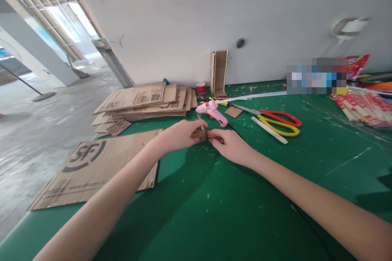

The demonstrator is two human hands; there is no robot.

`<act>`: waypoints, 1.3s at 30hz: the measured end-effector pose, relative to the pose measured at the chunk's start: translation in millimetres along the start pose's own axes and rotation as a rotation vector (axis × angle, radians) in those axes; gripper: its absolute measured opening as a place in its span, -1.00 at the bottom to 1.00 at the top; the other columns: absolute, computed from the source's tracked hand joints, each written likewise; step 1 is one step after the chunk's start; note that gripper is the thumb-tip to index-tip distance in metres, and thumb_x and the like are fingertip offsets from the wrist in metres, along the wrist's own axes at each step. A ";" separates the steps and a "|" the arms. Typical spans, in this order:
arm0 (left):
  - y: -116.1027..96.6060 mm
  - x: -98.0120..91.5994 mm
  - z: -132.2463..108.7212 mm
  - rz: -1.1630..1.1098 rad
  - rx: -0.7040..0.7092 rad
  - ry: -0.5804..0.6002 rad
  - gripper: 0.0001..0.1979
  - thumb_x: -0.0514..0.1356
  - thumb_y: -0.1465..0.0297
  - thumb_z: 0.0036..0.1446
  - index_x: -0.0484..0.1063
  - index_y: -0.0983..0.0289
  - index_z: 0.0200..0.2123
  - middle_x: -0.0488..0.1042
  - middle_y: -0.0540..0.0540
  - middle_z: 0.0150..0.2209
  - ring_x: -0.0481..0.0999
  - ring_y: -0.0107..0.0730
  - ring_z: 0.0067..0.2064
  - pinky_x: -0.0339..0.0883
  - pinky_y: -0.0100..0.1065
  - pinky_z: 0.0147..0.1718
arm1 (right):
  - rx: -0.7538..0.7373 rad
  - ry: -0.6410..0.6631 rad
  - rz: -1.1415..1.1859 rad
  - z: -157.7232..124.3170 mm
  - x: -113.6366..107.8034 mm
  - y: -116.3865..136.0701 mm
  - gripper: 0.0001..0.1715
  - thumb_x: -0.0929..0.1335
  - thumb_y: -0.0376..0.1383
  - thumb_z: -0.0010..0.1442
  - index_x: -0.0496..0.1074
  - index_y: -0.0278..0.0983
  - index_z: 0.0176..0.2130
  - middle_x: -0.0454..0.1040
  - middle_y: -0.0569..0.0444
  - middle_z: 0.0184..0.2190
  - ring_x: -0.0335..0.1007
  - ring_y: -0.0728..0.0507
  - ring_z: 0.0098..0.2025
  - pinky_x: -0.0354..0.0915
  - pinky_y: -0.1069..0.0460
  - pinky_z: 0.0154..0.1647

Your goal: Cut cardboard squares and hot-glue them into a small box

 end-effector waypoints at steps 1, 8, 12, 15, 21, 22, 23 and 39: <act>0.9 0.4 1.4 -0.008 0.005 0.011 -0.70 0.09 0.41 0.07 0.36 0.11 -0.09 0.46 -0.04 -0.42 0.46 -0.36 -0.41 0.10 -0.46 -0.52 | 0.008 0.006 0.002 0.2 0.4 -1.1 -0.60 0.24 -0.40 0.19 0.48 -0.22 -0.01 0.57 0.00 -0.13 0.51 -0.14 -0.14 0.40 -0.04 -0.09; 5.9 4.5 5.9 -0.019 0.025 0.051 -0.68 0.10 0.40 0.05 0.33 0.11 -0.08 0.47 -0.04 -0.42 0.45 -0.35 -0.41 0.12 -0.45 -0.49 | 0.051 0.056 0.013 1.9 2.0 -3.8 -0.62 0.24 -0.34 0.22 0.46 -0.21 0.00 0.58 0.01 -0.23 0.50 -0.15 -0.15 0.39 -0.03 -0.13; 3.8 3.6 4.8 -0.037 0.022 0.060 -0.65 0.10 0.44 0.03 0.34 0.11 -0.06 0.48 -0.04 -0.39 0.47 -0.34 -0.36 0.14 -0.45 -0.47 | 0.063 0.134 -0.179 0.4 -13.5 8.6 -0.69 0.26 -0.25 0.22 0.48 -0.22 -0.08 0.57 -0.01 -0.27 0.50 -0.13 -0.31 0.36 0.02 -0.34; 3.2 2.0 4.1 -0.008 0.003 0.045 -0.62 0.13 0.45 0.02 0.34 0.10 -0.04 0.47 -0.03 -0.37 0.48 -0.33 -0.36 0.13 -0.45 -0.48 | 0.057 0.050 -0.446 2.9 -40.7 15.3 -0.75 0.27 -0.20 0.20 0.51 -0.24 -0.27 0.55 -0.03 -0.36 0.45 -0.13 -0.44 0.31 0.01 -0.42; 1.4 3.1 0.0 0.088 -0.059 0.038 -0.47 0.13 0.44 0.07 0.18 0.09 0.14 0.51 0.04 -0.26 0.49 -0.29 -0.36 0.14 -0.43 -0.48 | 0.000 -0.346 -0.490 22.5 -64.8 -7.1 -0.38 0.32 -0.15 0.16 0.24 -0.41 0.13 0.41 -0.28 0.02 0.36 -0.33 0.02 0.31 -0.17 -0.07; 1.5 3.3 -1.2 0.102 -0.073 0.028 -0.43 0.13 0.43 0.08 0.12 0.11 0.18 0.52 0.06 -0.24 0.50 -0.27 -0.36 0.15 -0.43 -0.48 | 0.005 -0.326 -0.431 27.1 -59.5 -14.7 -0.36 0.32 -0.16 0.17 0.21 -0.41 0.15 0.41 -0.27 0.03 0.38 -0.31 0.01 0.32 -0.15 -0.07; 1.7 3.6 -2.6 0.116 -0.086 0.014 -0.39 0.13 0.42 0.09 0.06 0.13 0.21 0.52 0.10 -0.23 0.51 -0.25 -0.35 0.16 -0.42 -0.48 | 0.014 -0.296 -0.385 31.1 -53.9 -21.4 -0.44 0.29 -0.19 0.20 0.24 -0.40 0.13 0.45 -0.24 -0.03 0.42 -0.28 -0.05 0.33 -0.13 -0.10; 29.5 -16.3 -16.7 -0.005 -0.017 -0.161 -0.49 0.08 0.12 0.14 0.26 0.25 0.09 0.42 0.18 -0.09 0.43 -0.17 -0.07 0.28 -0.21 -0.11 | 0.241 -0.350 -0.021 18.7 -60.6 -36.4 -0.65 0.32 -0.34 -0.03 0.46 -0.23 -0.18 0.51 0.03 -0.30 0.43 -0.15 -0.34 0.34 0.02 -0.40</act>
Point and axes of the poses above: each hand's wrist, its own z-axis towards the middle knuckle, its own x-axis out of the palm, y = z × x, the point moved 6 cm from there along z, towards the middle knuckle
